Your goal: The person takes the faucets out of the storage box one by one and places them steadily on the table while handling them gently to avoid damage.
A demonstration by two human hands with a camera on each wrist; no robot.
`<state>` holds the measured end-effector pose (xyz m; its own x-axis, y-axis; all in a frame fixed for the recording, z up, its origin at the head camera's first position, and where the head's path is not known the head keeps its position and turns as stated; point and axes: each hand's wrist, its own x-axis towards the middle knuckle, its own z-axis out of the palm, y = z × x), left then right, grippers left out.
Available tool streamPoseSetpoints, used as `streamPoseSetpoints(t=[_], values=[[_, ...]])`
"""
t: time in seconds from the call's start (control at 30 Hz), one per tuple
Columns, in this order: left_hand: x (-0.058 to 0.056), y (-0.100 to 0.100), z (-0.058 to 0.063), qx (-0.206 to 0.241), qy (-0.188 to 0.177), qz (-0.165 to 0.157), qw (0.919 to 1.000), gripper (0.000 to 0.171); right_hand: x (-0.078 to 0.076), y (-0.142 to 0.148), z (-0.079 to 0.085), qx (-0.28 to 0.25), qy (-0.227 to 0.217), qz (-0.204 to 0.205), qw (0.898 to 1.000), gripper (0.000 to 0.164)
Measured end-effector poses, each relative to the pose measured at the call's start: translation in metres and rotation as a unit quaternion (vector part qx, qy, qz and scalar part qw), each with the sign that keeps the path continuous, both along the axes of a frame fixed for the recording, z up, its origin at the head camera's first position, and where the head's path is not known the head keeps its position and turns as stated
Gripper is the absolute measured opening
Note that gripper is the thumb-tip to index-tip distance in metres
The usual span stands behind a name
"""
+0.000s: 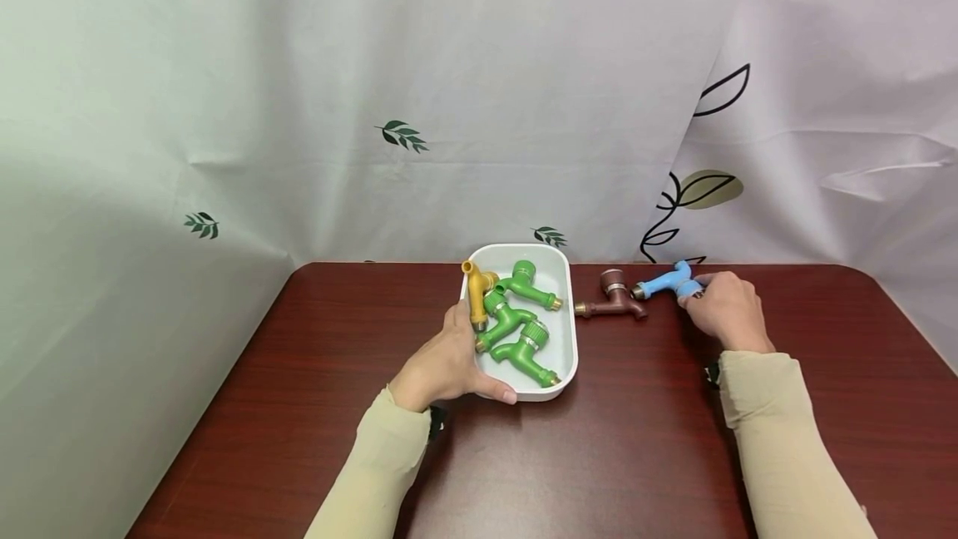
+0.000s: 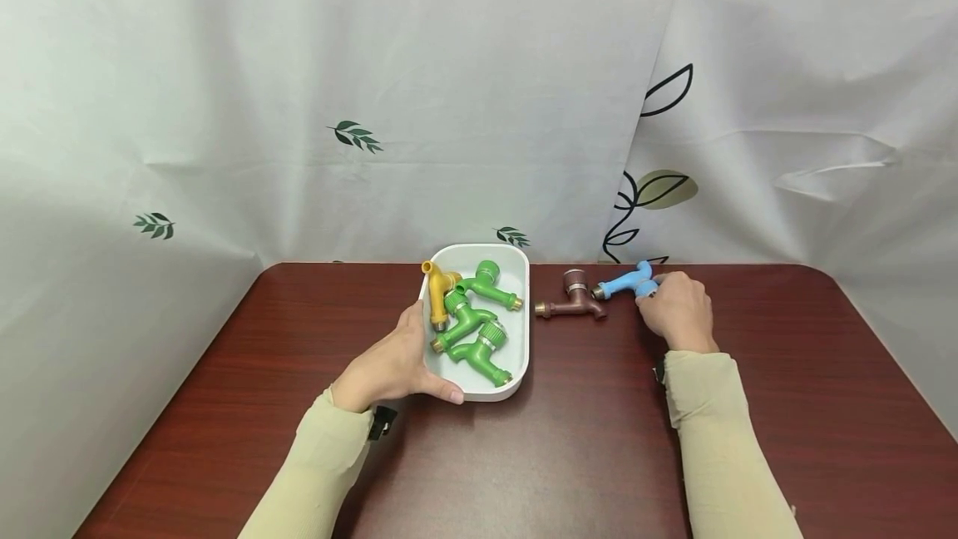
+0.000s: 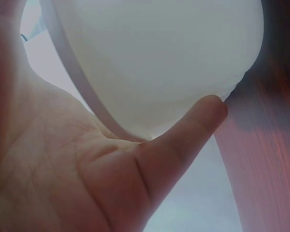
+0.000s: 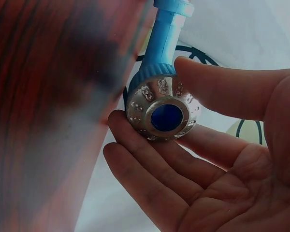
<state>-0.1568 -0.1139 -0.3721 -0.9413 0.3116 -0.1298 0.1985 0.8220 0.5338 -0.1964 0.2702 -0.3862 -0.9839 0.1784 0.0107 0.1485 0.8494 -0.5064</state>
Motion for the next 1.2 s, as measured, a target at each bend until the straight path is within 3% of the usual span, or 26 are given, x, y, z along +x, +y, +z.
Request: streamPoseSetpoints(t=[1.2], values=[[-0.0010,0.0003,0.0004,0.004,-0.002,-0.002,1.0000,0.149,-0.0024,0.0011,-0.0078,-0.012,-0.030,-0.004,0.999,0.056]])
